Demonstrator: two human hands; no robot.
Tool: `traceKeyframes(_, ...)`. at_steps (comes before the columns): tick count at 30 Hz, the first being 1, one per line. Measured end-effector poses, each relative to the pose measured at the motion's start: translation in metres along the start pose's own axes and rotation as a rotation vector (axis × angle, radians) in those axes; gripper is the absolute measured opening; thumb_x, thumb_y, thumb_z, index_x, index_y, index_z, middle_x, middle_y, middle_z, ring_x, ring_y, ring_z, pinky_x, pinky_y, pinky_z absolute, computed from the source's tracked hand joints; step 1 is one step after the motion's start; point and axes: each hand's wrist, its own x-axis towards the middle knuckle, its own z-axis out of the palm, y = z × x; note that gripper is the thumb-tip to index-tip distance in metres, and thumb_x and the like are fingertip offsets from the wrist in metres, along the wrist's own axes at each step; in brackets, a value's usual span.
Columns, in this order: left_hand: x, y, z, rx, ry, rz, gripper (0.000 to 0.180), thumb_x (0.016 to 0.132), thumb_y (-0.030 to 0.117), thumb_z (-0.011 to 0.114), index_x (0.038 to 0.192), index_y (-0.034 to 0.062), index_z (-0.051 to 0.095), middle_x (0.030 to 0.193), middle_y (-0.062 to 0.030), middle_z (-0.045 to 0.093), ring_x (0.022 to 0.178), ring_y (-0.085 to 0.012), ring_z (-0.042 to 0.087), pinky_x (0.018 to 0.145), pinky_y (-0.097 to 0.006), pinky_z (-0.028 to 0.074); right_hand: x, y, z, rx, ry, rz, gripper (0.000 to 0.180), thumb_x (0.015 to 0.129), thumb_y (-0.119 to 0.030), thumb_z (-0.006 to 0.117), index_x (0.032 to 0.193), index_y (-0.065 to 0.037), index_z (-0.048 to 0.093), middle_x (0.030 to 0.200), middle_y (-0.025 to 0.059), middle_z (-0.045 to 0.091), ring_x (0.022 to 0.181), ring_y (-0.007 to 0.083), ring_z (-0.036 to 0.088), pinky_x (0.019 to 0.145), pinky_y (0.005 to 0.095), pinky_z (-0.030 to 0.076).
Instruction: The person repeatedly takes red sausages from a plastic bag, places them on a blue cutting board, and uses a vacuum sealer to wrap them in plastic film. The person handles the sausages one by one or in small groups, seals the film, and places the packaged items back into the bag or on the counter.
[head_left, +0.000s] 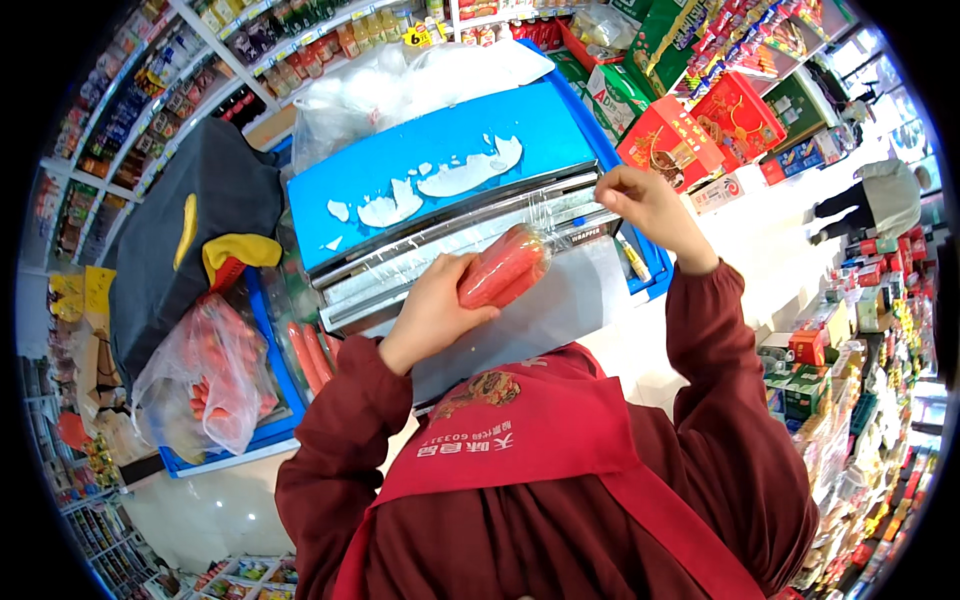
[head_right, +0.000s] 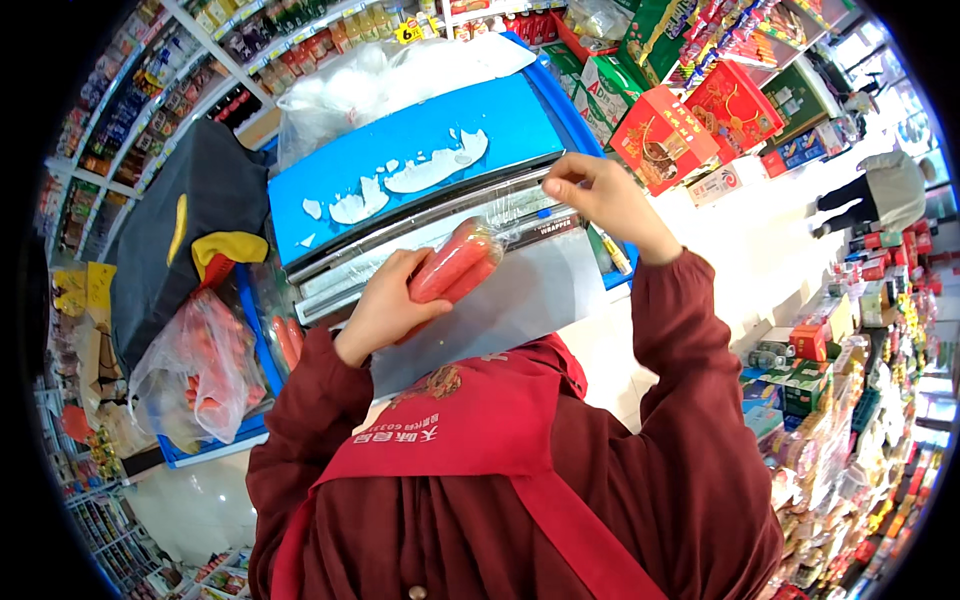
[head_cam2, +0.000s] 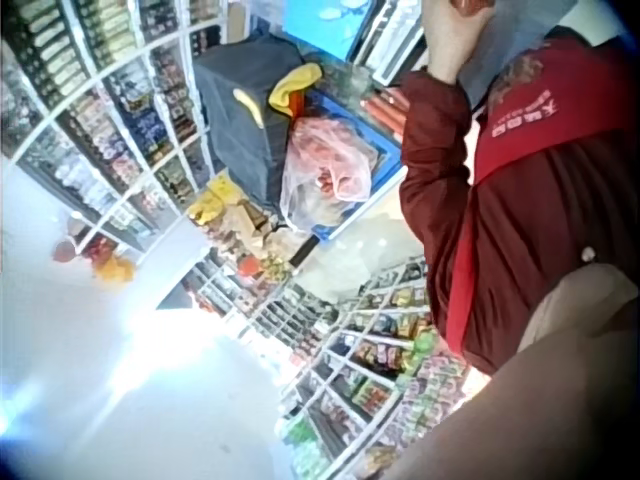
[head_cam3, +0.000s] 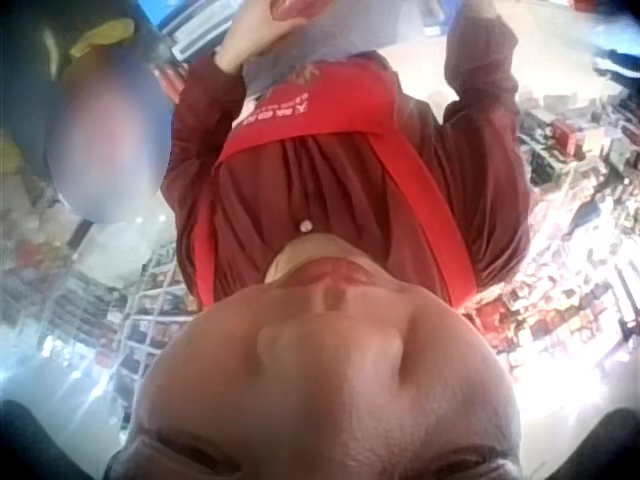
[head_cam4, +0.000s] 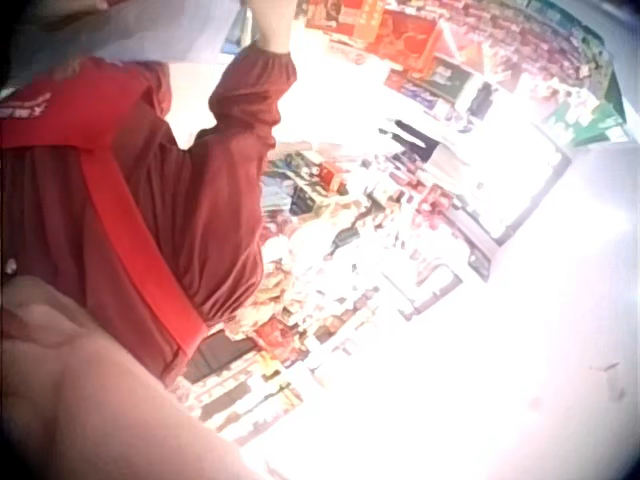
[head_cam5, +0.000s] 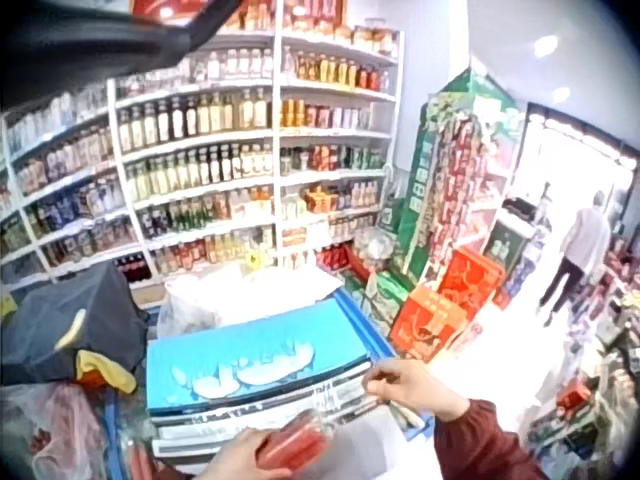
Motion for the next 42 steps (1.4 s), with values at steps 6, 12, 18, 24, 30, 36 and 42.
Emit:
traceKeyframes(6, -0.019, 0.012, -0.017, -0.605, -0.144, -0.221, 0.063, 0.069, 0.028, 0.078, 0.118, -0.0030, 0.052, 0.106, -0.0120, 0.057, 0.097, -0.0180, 0.055, 0.086, -0.030, 0.043, -0.004, -0.061, 0.056, -0.212, 0.133, -0.352, 0.047, 0.074, -0.039, 0.071, 0.095, -0.001, 0.055, 0.093, 0.0123, 0.055, 0.087, 0.0274, 0.055, 0.076, 0.0351, 0.045)
traceKeyframes(12, -0.039, 0.013, -0.002, -0.667, -0.096, -0.179, 0.063, 0.069, 0.027, 0.078, 0.119, -0.0020, 0.051, 0.109, -0.0102, 0.055, 0.100, -0.0177, 0.053, 0.089, -0.030, 0.041, 0.023, -0.066, 0.087, -0.110, 0.331, -0.336, 0.041, 0.078, -0.028, 0.069, 0.053, -0.002, 0.052, 0.046, 0.0121, 0.041, 0.040, 0.0241, 0.043, 0.043, 0.0350, 0.036)
traceKeyframes(18, -0.054, 0.015, 0.015, -0.681, 0.006, -0.132, 0.070, 0.067, 0.024, 0.078, 0.124, -0.0032, 0.048, 0.110, -0.0107, 0.053, 0.103, -0.0206, 0.053, 0.092, -0.032, 0.040, 0.010, -0.030, 0.120, 0.207, 0.256, 0.072, 0.045, 0.084, -0.027, 0.064, 0.054, 0.002, 0.049, 0.043, 0.0075, 0.034, 0.044, 0.0096, 0.028, 0.041, 0.0320, 0.029)
traceKeyframes(24, -0.053, 0.024, 0.018, -0.100, 0.244, 0.031, 0.071, 0.063, 0.014, 0.079, 0.123, -0.0016, 0.046, 0.115, -0.0157, 0.051, 0.103, -0.0306, 0.052, 0.090, -0.038, 0.042, -0.017, 0.030, 0.159, 0.585, 0.048, 0.433, 0.042, 0.090, -0.040, 0.055, 0.080, 0.000, 0.060, 0.069, 0.0029, 0.058, 0.062, 0.0086, 0.047, 0.056, 0.0275, 0.040)
traceKeyframes(30, -0.044, 0.022, 0.011, 0.278, 0.379, 0.232, 0.071, 0.059, 0.009, 0.078, 0.122, -0.0004, 0.047, 0.115, -0.0167, 0.050, 0.102, -0.0353, 0.051, 0.087, -0.042, 0.043, -0.016, -0.004, 0.132, 1.382, -0.363, 0.552, 0.068, 0.091, -0.061, 0.031, 0.129, -0.005, 0.043, 0.125, 0.0150, 0.051, 0.115, 0.0247, 0.050, 0.095, 0.0381, 0.042)
traceKeyframes(36, -0.047, 0.017, 0.008, 0.419, 0.288, 0.273, 0.065, 0.058, 0.005, 0.071, 0.119, -0.0009, 0.050, 0.113, -0.0141, 0.051, 0.101, -0.0330, 0.051, 0.087, -0.041, 0.044, -0.005, -0.023, 0.119, 0.716, -0.294, 0.049, 0.057, 0.096, -0.049, 0.037, 0.113, 0.002, 0.058, 0.109, 0.0117, 0.063, 0.104, 0.0204, 0.056, 0.088, 0.0336, 0.043)
traceKeyframes(42, -0.041, 0.023, -0.003, 0.707, 0.147, 0.372, 0.046, 0.065, 0.009, 0.061, 0.110, -0.0009, 0.054, 0.109, -0.0121, 0.053, 0.101, -0.0288, 0.052, 0.086, -0.038, 0.044, -0.021, -0.004, 0.150, 0.413, -0.260, 0.175, 0.047, 0.089, -0.040, 0.057, 0.112, 0.001, 0.057, 0.104, 0.0108, 0.062, 0.093, 0.0179, 0.060, 0.079, 0.0306, 0.049)
